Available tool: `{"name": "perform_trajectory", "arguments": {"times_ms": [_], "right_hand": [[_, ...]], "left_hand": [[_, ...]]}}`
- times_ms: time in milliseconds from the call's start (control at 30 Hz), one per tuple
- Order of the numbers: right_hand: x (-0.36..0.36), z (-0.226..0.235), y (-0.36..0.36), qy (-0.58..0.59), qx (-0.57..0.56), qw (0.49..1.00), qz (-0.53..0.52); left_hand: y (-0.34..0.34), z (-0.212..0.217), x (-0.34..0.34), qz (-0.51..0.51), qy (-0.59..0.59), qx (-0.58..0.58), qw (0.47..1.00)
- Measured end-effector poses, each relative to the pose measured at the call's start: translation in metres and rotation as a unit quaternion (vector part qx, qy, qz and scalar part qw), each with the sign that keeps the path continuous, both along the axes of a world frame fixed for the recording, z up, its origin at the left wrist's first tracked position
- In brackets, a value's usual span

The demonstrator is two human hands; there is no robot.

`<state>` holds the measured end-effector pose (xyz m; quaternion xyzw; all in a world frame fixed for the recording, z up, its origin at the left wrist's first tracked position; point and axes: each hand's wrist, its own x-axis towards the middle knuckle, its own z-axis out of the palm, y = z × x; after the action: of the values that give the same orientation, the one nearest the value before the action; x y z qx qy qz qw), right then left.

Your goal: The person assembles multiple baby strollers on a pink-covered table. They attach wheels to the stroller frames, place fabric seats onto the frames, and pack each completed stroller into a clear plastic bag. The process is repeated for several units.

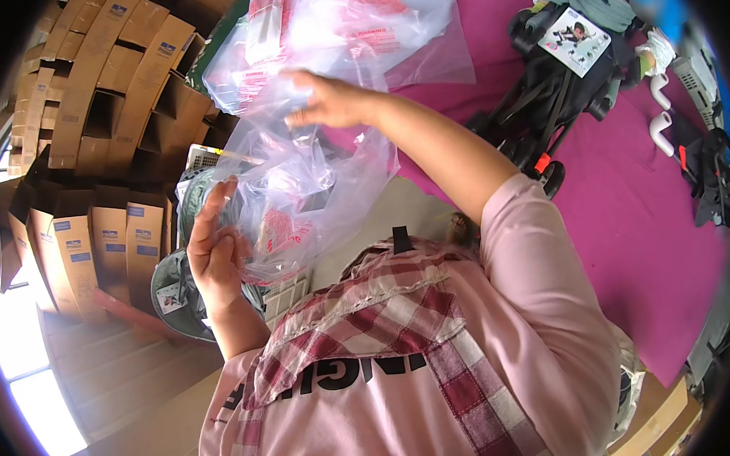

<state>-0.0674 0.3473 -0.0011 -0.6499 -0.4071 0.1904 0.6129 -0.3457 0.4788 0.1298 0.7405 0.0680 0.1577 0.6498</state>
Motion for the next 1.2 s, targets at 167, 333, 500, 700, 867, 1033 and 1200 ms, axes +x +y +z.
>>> {"name": "perform_trajectory", "arguments": {"times_ms": [167,333,500,700,867,1033,1200], "right_hand": [[0.024,0.006,-0.001,0.060,0.109,0.978,-0.170],[-0.103,0.006,-0.027,-0.057,-0.150,0.951,0.266],[-0.099,-0.029,-0.043,-0.271,-0.437,0.852,0.094],[-0.105,-0.045,-0.095,-0.311,-0.329,0.880,-0.147],[-0.145,-0.128,-0.149,-0.074,-0.501,0.853,-0.129],[-0.181,-0.188,-0.223,-0.108,-0.455,0.881,-0.069],[-0.205,-0.157,-0.336,0.041,-0.437,0.880,-0.180]], "left_hand": [[-0.003,-0.005,0.005,0.081,-0.019,-0.073,0.994],[0.053,-0.045,0.038,0.070,-0.046,-0.202,0.976],[0.109,-0.069,0.089,0.066,-0.054,-0.285,0.955],[0.109,-0.105,0.176,-0.039,-0.022,-0.302,0.952],[0.026,-0.137,0.222,-0.111,0.108,-0.251,0.956],[-0.042,-0.155,0.241,-0.171,0.197,-0.251,0.932],[-0.139,-0.147,0.253,-0.197,0.253,-0.210,0.924]]}}
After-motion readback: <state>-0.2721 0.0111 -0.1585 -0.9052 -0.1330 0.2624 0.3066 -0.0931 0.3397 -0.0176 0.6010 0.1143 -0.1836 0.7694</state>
